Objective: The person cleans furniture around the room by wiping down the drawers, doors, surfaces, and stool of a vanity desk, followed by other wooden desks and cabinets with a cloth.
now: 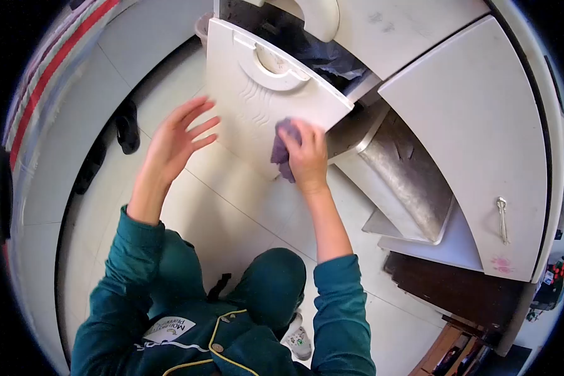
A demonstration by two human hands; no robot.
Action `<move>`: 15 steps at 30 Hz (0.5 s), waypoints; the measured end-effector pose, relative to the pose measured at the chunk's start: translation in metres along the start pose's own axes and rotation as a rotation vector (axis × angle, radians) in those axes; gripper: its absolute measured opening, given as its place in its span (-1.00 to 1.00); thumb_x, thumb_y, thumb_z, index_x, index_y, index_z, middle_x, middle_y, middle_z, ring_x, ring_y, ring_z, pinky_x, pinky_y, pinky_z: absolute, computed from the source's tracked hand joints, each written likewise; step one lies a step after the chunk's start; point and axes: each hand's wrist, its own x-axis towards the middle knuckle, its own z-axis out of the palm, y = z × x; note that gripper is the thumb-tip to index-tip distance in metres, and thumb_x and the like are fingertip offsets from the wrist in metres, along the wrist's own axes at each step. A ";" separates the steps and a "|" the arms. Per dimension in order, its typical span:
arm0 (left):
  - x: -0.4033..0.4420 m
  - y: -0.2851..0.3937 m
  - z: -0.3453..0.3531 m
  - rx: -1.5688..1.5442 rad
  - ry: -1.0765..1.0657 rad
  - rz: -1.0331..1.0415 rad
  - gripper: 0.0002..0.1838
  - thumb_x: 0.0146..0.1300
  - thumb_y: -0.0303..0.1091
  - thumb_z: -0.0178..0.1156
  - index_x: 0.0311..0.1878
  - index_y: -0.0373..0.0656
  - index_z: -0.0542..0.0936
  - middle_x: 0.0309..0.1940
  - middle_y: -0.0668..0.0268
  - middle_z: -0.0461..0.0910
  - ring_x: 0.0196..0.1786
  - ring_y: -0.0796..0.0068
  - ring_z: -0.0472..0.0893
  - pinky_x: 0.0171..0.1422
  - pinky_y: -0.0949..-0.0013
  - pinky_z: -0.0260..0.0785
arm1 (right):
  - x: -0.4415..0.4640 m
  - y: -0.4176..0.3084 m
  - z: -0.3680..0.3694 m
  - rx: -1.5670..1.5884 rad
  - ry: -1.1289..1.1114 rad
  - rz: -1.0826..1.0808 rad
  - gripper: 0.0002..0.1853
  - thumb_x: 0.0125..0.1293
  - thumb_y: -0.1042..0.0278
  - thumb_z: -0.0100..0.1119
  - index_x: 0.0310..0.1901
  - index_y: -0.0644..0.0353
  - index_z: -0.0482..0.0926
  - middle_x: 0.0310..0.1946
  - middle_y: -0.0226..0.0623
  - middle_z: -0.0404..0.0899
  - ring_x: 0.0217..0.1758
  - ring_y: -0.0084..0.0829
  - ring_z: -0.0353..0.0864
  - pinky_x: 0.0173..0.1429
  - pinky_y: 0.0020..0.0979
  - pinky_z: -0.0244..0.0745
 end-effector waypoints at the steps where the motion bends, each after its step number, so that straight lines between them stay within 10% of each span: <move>1: 0.001 -0.005 -0.019 -0.152 0.108 -0.053 -0.61 0.27 -0.21 -0.04 0.09 -0.23 0.38 0.07 0.22 0.40 0.11 0.28 0.43 0.13 0.27 0.30 | -0.020 0.003 0.019 -0.036 -0.076 -0.065 -0.66 -0.04 0.49 0.14 -0.14 0.02 0.57 -0.08 -0.36 0.43 -0.06 -0.28 0.41 -0.04 -0.32 0.43; 10: -0.020 -0.005 -0.039 0.095 0.198 0.080 -0.67 0.21 -0.22 0.02 0.00 -0.15 0.42 -0.10 0.31 0.48 0.01 0.44 0.46 0.11 0.35 0.24 | -0.170 -0.001 0.165 -0.294 -0.974 -0.488 -0.87 -0.04 0.38 0.07 -0.64 0.07 0.58 -0.38 -0.30 0.58 -0.09 -0.35 0.44 0.02 -0.31 0.37; 12: -0.020 -0.013 -0.038 0.153 0.157 0.035 -0.68 0.20 -0.22 0.03 0.00 -0.13 0.42 -0.11 0.33 0.49 -0.01 0.47 0.46 0.09 0.37 0.23 | -0.124 -0.021 0.138 -0.010 -1.554 0.211 -0.89 -0.02 0.42 0.06 -0.52 0.11 0.61 -0.38 -0.21 0.58 -0.16 -0.29 0.51 -0.05 -0.27 0.40; 15: -0.006 -0.037 -0.028 0.263 0.048 -0.054 -0.70 0.21 -0.25 0.02 -0.01 -0.12 0.43 -0.14 0.35 0.49 -0.03 0.50 0.46 0.05 0.39 0.23 | -0.132 -0.023 0.117 0.658 -0.838 0.366 -0.77 0.14 0.43 0.06 -0.15 0.21 0.53 -0.34 -0.15 0.57 -0.16 -0.19 0.54 -0.05 -0.31 0.40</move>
